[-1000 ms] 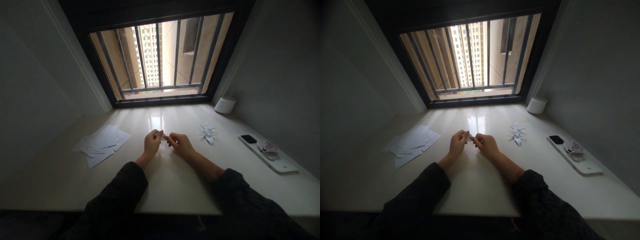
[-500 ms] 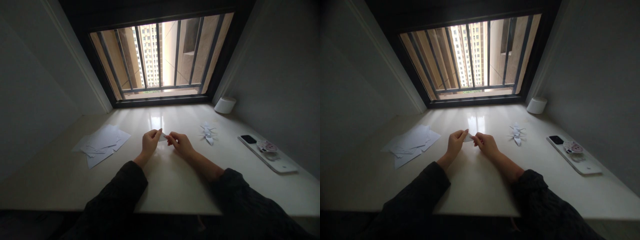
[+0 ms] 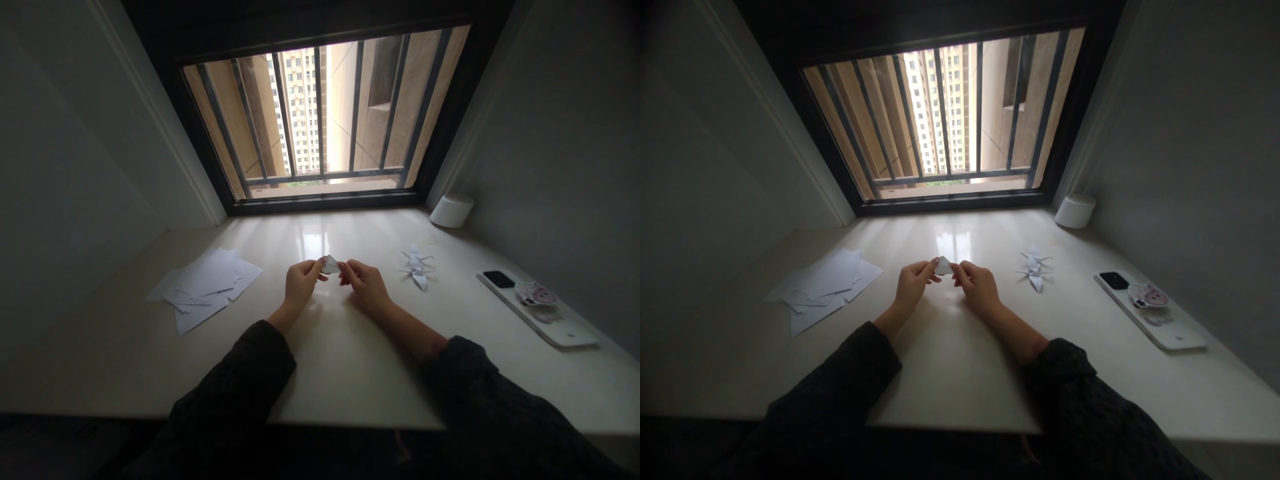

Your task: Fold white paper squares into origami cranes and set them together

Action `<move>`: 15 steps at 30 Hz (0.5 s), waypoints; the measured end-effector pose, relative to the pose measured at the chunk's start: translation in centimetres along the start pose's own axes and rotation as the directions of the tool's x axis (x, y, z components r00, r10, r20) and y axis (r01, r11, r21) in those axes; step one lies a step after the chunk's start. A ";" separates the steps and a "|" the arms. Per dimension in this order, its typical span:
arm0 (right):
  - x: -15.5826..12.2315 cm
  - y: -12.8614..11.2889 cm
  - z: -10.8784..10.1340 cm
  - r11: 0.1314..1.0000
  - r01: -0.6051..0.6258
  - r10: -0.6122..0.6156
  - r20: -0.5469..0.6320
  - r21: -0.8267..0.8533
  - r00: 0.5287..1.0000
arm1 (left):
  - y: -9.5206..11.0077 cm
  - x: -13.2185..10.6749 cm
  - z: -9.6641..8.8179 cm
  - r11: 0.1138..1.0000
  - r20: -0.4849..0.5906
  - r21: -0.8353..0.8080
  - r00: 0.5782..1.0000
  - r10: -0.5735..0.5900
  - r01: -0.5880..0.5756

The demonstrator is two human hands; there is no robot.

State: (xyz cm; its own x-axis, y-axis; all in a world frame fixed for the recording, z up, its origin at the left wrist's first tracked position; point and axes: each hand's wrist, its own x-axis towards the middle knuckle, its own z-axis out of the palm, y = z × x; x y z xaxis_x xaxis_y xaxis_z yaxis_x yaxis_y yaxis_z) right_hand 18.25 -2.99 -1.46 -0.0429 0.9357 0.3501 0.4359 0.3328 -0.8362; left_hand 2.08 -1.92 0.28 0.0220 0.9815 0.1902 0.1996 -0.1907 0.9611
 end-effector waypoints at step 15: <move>0.3 0.3 0.5 0.944 -0.081 0.102 -0.050 0.320 0.994 | -0.2 -0.2 0.1 1.000 -0.003 0.002 1.000 0.029 -0.029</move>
State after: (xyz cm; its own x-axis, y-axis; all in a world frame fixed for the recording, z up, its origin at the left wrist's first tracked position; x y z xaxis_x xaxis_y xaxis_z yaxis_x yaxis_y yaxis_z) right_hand 17.95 -2.54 -1.84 0.0464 0.9579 0.2832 0.1275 0.2755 -0.9528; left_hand 2.12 -2.03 0.00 0.0246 0.9755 0.2188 0.2006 -0.2192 0.9548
